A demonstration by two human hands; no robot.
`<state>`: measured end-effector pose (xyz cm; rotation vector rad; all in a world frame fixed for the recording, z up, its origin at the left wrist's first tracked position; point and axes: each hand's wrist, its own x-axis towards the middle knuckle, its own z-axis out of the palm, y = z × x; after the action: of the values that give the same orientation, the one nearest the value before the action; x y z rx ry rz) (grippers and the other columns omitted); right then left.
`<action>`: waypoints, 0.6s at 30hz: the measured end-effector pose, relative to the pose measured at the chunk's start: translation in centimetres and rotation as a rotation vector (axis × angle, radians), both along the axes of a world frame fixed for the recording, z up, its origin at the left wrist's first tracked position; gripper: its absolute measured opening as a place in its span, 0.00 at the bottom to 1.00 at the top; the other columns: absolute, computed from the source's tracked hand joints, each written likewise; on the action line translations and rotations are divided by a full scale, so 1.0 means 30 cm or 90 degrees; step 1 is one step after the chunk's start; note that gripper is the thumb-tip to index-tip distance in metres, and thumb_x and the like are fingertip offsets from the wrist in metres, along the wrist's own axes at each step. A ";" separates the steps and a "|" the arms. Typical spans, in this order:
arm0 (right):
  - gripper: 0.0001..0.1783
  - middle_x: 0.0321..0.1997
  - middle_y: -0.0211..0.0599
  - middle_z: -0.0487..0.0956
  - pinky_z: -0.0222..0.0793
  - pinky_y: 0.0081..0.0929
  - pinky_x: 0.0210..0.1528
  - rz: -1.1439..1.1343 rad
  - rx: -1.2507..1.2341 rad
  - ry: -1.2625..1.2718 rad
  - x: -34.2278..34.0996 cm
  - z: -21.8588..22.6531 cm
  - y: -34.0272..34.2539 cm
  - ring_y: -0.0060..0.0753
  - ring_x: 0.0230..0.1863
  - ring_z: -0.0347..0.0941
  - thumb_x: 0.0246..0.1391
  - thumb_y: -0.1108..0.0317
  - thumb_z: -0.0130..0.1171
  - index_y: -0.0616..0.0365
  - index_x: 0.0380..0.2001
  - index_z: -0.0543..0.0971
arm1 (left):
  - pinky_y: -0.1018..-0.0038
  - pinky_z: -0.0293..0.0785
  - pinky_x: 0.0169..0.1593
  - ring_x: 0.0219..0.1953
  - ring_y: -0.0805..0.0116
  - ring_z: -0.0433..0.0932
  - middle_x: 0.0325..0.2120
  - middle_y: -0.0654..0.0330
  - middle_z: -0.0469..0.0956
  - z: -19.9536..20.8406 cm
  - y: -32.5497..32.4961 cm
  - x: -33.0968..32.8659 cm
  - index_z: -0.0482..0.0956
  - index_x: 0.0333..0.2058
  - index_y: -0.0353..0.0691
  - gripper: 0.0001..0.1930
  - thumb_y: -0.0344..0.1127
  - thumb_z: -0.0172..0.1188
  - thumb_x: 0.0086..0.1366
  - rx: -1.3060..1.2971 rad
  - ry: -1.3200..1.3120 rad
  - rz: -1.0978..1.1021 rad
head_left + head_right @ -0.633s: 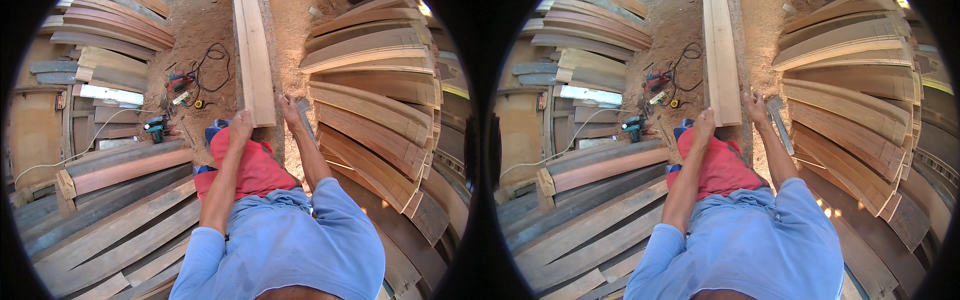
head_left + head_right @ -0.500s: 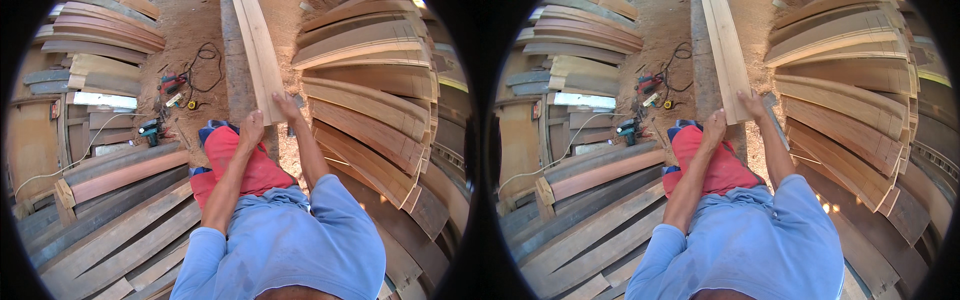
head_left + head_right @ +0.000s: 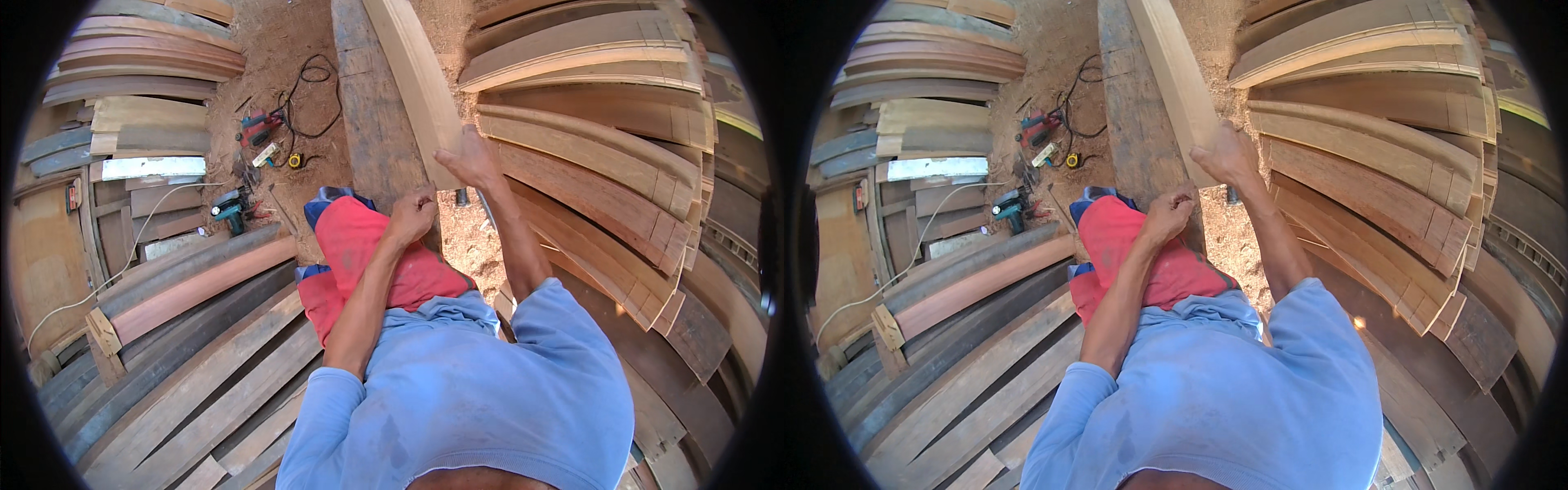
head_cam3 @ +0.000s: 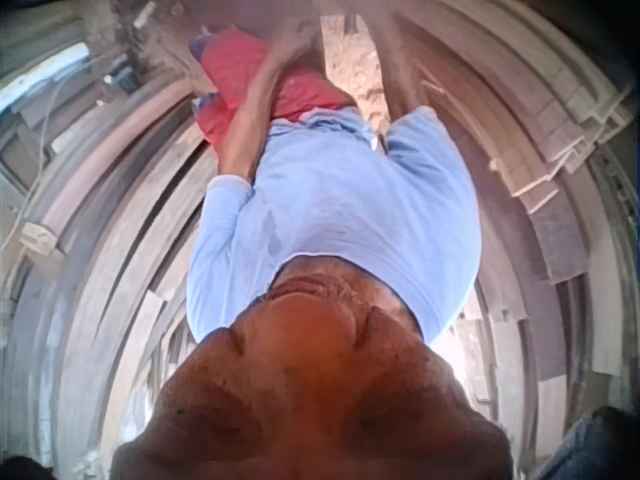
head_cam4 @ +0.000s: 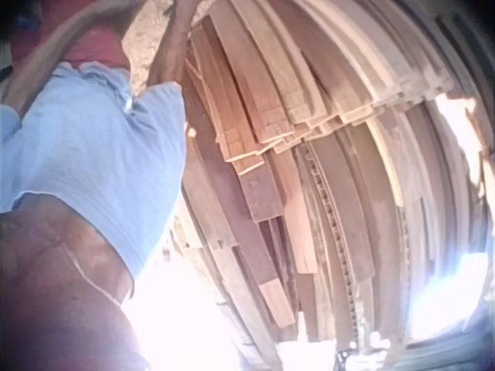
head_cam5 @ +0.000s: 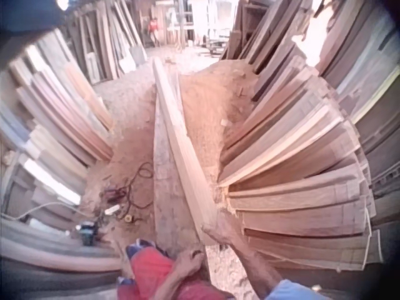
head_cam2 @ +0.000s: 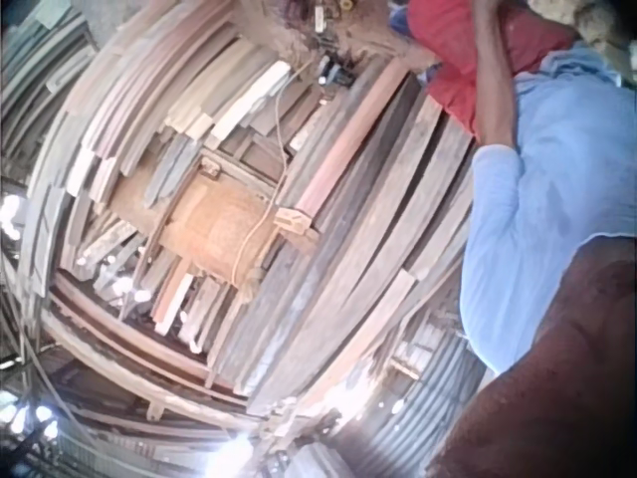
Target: The person selects a long wooden plank from a stack, then uses a chisel and mallet to carve a groove along its length. Afterward, they use a power sander to smooth the plank's surface.
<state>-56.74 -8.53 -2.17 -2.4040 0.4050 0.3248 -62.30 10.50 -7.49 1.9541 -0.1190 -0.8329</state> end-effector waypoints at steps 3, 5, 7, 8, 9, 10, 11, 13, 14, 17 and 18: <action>0.48 0.38 0.66 0.81 0.74 0.47 0.50 0.106 -0.036 -0.001 0.030 -0.001 0.043 0.60 0.43 0.81 0.42 0.43 0.66 0.78 0.54 0.67 | 0.78 0.70 0.37 0.31 0.77 0.72 0.35 0.67 0.78 -0.086 0.020 -0.016 0.82 0.49 0.36 0.17 0.29 0.54 0.62 -0.036 0.038 0.027; 0.51 0.37 0.67 0.81 0.73 0.49 0.50 0.112 -0.080 0.032 0.031 0.016 0.090 0.62 0.43 0.80 0.43 0.42 0.65 0.79 0.56 0.63 | 0.80 0.68 0.35 0.30 0.78 0.70 0.33 0.68 0.76 -0.125 0.030 -0.023 0.81 0.47 0.34 0.16 0.28 0.55 0.62 -0.094 0.059 0.082; 0.53 0.38 0.68 0.80 0.72 0.51 0.50 0.111 -0.089 0.049 0.031 0.013 0.104 0.63 0.44 0.80 0.44 0.40 0.64 0.78 0.57 0.60 | 0.80 0.68 0.35 0.29 0.78 0.69 0.33 0.68 0.76 -0.146 0.031 -0.027 0.80 0.48 0.31 0.16 0.27 0.55 0.62 -0.112 0.069 0.113; 0.54 0.39 0.69 0.80 0.72 0.51 0.51 0.108 -0.075 0.050 0.030 -0.006 0.104 0.64 0.45 0.80 0.44 0.38 0.63 0.77 0.58 0.60 | 0.80 0.67 0.35 0.29 0.78 0.69 0.33 0.68 0.76 -0.146 0.031 -0.029 0.79 0.49 0.30 0.17 0.27 0.55 0.62 -0.121 0.074 0.127; 0.54 0.39 0.70 0.80 0.72 0.52 0.51 0.103 -0.062 0.052 0.025 -0.022 0.106 0.65 0.45 0.79 0.45 0.37 0.63 0.76 0.58 0.59 | 0.80 0.68 0.35 0.30 0.78 0.69 0.34 0.67 0.76 -0.146 0.031 -0.025 0.78 0.50 0.30 0.17 0.26 0.55 0.62 -0.121 0.085 0.124; 0.53 0.40 0.70 0.79 0.71 0.52 0.51 0.090 -0.056 0.030 0.017 -0.036 0.110 0.65 0.46 0.79 0.47 0.36 0.61 0.74 0.59 0.60 | 0.81 0.68 0.35 0.30 0.78 0.70 0.34 0.67 0.77 -0.147 0.030 -0.020 0.77 0.50 0.29 0.17 0.26 0.55 0.62 -0.121 0.096 0.121; 0.51 0.41 0.70 0.79 0.71 0.52 0.51 0.072 -0.050 0.008 0.004 -0.050 0.109 0.66 0.47 0.78 0.50 0.35 0.60 0.72 0.59 0.60 | 0.81 0.68 0.35 0.31 0.78 0.70 0.35 0.66 0.77 -0.134 0.025 -0.017 0.77 0.51 0.29 0.18 0.26 0.55 0.62 -0.121 0.107 0.114; 0.46 0.43 0.70 0.79 0.70 0.53 0.52 0.014 0.000 -0.053 -0.014 -0.082 0.112 0.67 0.48 0.77 0.55 0.37 0.56 0.68 0.60 0.61 | 0.81 0.69 0.36 0.32 0.78 0.71 0.36 0.65 0.78 -0.104 0.025 -0.018 0.76 0.52 0.29 0.18 0.26 0.54 0.63 -0.161 0.126 0.136; 0.43 0.43 0.69 0.79 0.70 0.53 0.52 -0.028 0.046 -0.093 -0.014 -0.099 0.120 0.68 0.48 0.77 0.58 0.38 0.54 0.67 0.60 0.62 | 0.81 0.69 0.37 0.32 0.78 0.71 0.37 0.64 0.79 -0.092 0.027 -0.016 0.76 0.52 0.30 0.18 0.25 0.54 0.63 -0.180 0.135 0.146; 0.35 0.45 0.67 0.80 0.69 0.53 0.53 -0.088 0.115 -0.170 -0.014 -0.157 0.108 0.69 0.49 0.76 0.64 0.44 0.49 0.66 0.59 0.64 | 0.81 0.70 0.38 0.34 0.77 0.73 0.39 0.61 0.79 -0.080 0.029 -0.015 0.75 0.52 0.30 0.18 0.25 0.53 0.64 -0.220 0.164 0.176; 0.33 0.45 0.66 0.80 0.68 0.53 0.53 -0.098 0.127 -0.189 -0.011 -0.175 0.102 0.69 0.50 0.76 0.66 0.46 0.48 0.66 0.58 0.64 | 0.81 0.70 0.38 0.34 0.77 0.73 0.40 0.61 0.79 -0.075 0.030 -0.013 0.75 0.52 0.29 0.18 0.25 0.52 0.64 -0.214 0.172 0.169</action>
<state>-57.08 -5.47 -7.43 -2.1677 0.3975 -0.0584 -62.70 11.40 -9.72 1.4898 0.1501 -0.8305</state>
